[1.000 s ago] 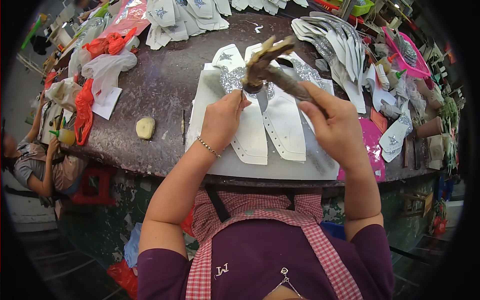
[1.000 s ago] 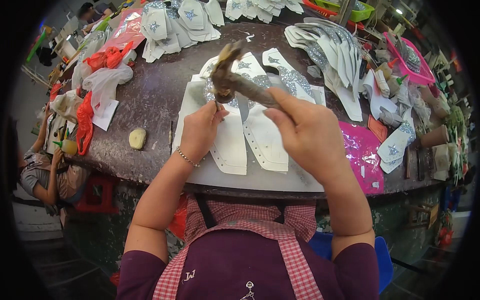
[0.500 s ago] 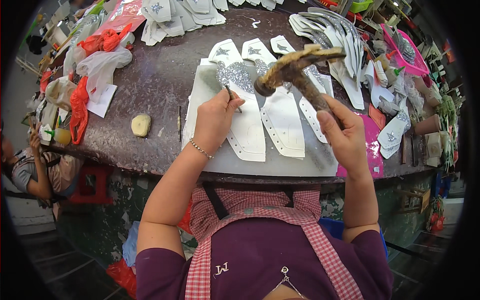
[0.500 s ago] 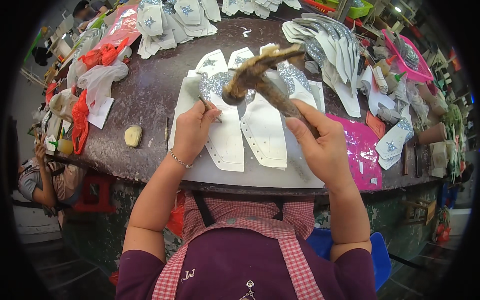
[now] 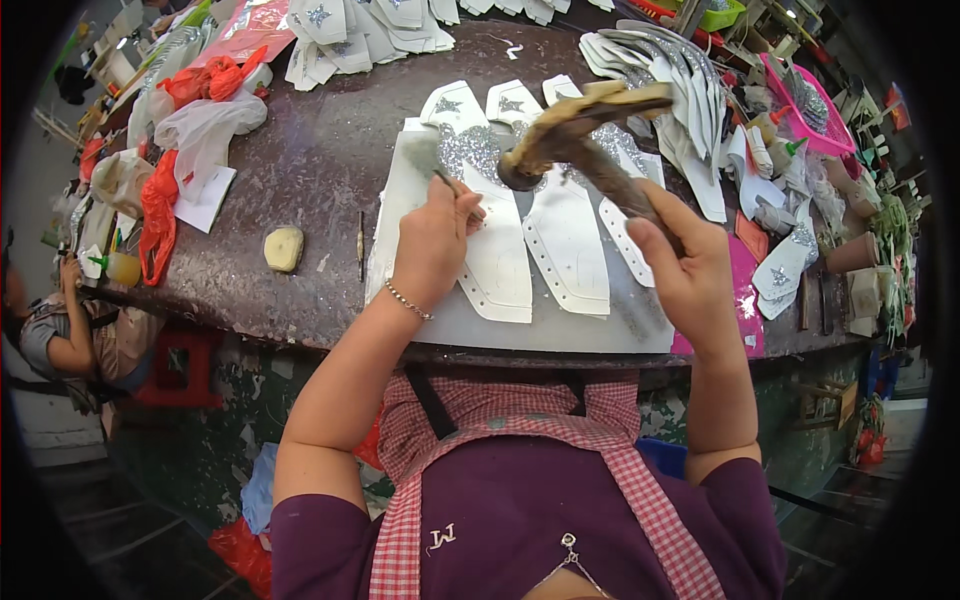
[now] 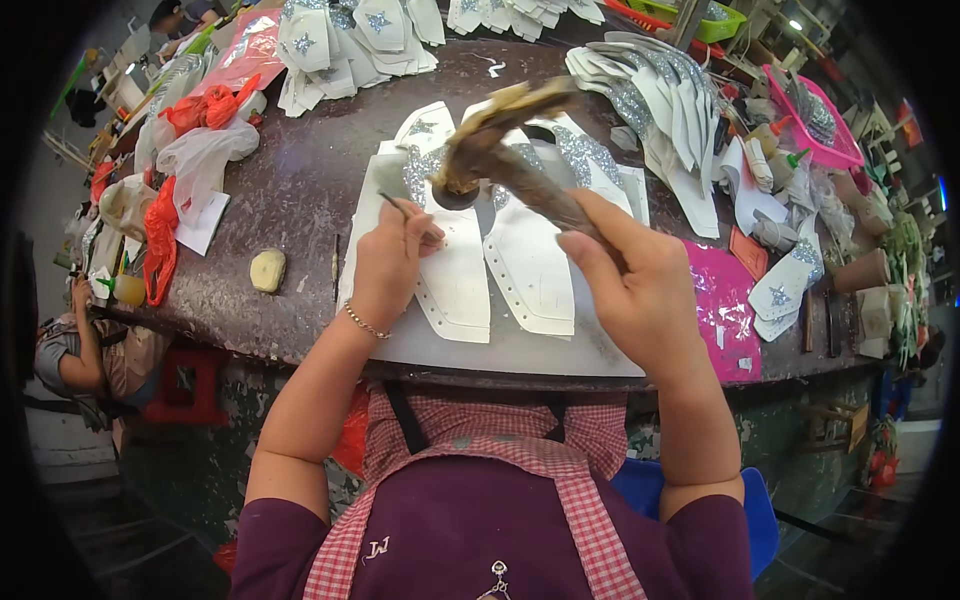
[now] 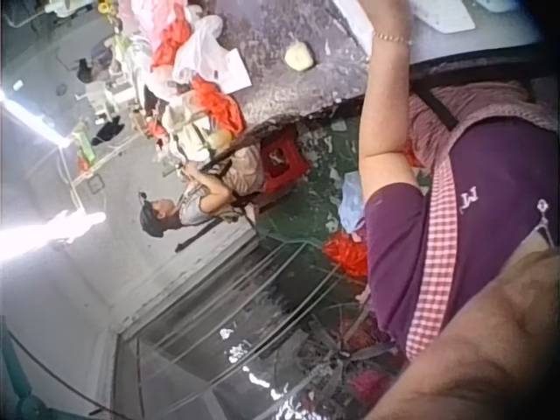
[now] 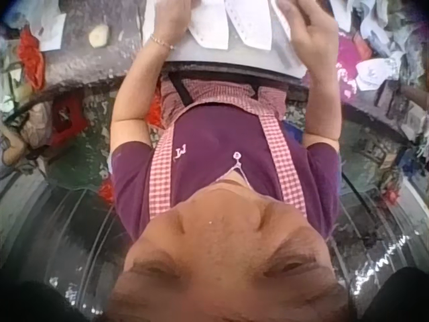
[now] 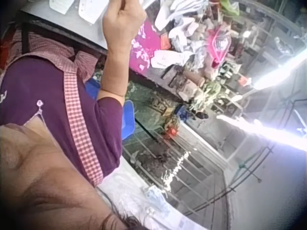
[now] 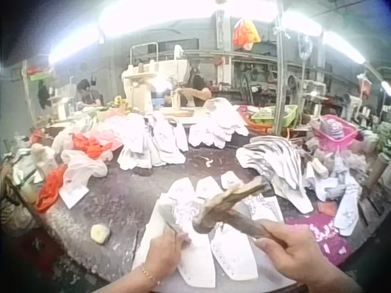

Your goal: The person uses a hammer and a small metal punch to drive fasteners into white shoe uppers with silver glitter and star decorations. They repeatedly position the punch on marked spots and strike it, then move the uppers and continue the process across multiple units.

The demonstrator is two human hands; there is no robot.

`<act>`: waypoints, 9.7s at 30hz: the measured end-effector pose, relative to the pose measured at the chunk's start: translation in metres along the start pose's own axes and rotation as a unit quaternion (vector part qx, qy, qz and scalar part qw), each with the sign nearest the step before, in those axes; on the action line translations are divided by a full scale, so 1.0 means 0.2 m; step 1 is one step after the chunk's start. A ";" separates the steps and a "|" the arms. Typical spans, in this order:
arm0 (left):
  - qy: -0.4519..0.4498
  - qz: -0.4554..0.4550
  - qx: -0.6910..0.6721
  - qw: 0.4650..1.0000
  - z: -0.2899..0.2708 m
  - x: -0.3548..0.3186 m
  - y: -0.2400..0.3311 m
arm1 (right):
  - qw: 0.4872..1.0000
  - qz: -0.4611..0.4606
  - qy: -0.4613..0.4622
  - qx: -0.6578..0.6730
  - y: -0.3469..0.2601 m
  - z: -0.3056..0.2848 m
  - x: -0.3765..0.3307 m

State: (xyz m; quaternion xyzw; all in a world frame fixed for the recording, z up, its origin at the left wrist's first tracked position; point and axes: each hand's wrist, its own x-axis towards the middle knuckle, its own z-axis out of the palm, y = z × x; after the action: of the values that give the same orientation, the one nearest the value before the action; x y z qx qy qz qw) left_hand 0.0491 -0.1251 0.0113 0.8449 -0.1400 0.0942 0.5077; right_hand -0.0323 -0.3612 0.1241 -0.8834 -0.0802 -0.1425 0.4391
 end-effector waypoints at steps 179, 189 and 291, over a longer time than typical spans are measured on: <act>-0.154 0.129 0.060 0.978 0.78 0.38 0.36 | 0.974 0.092 0.171 0.117 0.44 -0.55 -0.18; -0.163 0.204 0.059 0.964 0.80 0.36 0.38 | 0.980 0.031 0.087 -0.179 0.37 -0.60 -0.10; -0.100 0.014 0.277 0.955 0.17 0.16 0.17 | 0.936 0.255 -0.041 0.238 0.54 0.06 0.42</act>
State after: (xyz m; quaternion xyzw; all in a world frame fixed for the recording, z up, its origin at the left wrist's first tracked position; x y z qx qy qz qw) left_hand 0.0679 -0.1754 0.0332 0.9554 -0.1704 0.0514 0.2355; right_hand 0.0787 -0.4143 0.0627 -0.7487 0.0980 0.0333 0.6548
